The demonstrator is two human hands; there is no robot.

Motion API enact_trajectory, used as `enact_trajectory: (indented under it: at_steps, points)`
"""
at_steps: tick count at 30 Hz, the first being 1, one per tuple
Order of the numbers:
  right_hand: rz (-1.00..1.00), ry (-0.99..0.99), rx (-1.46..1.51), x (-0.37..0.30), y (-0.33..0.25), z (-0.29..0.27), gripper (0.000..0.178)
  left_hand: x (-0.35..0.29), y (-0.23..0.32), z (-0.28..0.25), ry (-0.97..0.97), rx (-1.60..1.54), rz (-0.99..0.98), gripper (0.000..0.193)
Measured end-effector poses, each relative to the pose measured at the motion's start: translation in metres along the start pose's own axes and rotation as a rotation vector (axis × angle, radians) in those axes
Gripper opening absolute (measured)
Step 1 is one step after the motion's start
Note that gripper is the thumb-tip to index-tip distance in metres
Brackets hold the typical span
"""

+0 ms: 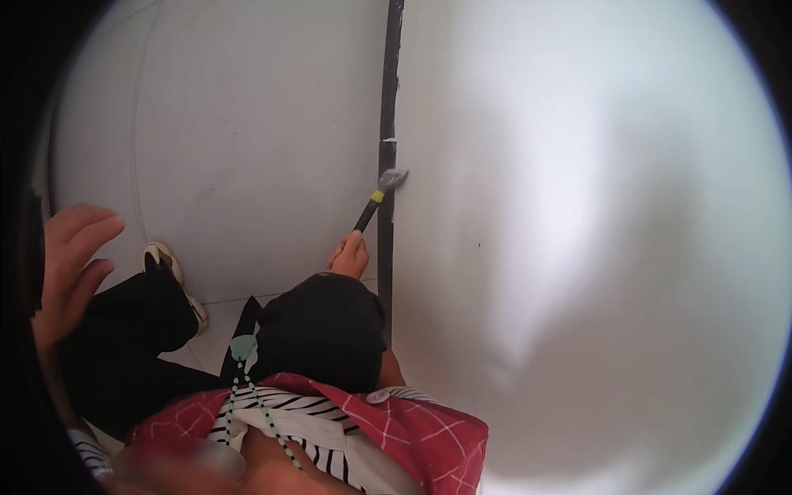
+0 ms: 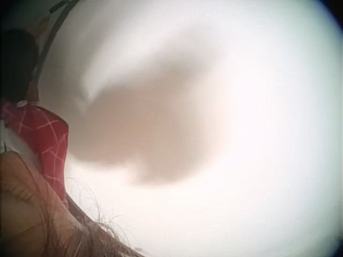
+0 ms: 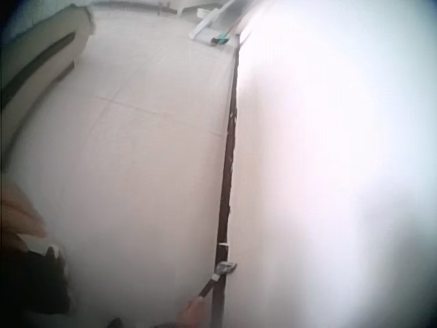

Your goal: The person kneels and uses a hammer to pry and remove a dark baseboard from the wall. They repeatedly tap and lever the baseboard along its length to detach it from the wall.

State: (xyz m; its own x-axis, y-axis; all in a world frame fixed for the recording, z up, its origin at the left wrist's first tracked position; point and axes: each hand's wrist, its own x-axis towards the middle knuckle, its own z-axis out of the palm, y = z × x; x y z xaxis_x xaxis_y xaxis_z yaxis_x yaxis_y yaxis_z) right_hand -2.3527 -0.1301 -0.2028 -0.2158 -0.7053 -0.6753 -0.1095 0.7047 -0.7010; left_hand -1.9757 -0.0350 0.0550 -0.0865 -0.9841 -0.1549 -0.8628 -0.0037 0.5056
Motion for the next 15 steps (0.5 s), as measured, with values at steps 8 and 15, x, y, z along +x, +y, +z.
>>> enact_trajectory:
  at_steps: [8, 15]
  points:
    - [-0.021, 0.084, -0.211, 0.008, 0.059, -0.051, 0.032, -0.013, 0.018, -0.014, 0.059, 0.049, -0.011, 0.053]
    - [-0.028, 0.11, -0.134, 0.0, 0.024, -0.018, 0.038, -0.007, 0.016, -0.012, 0.037, 0.039, 0.026, 0.048]
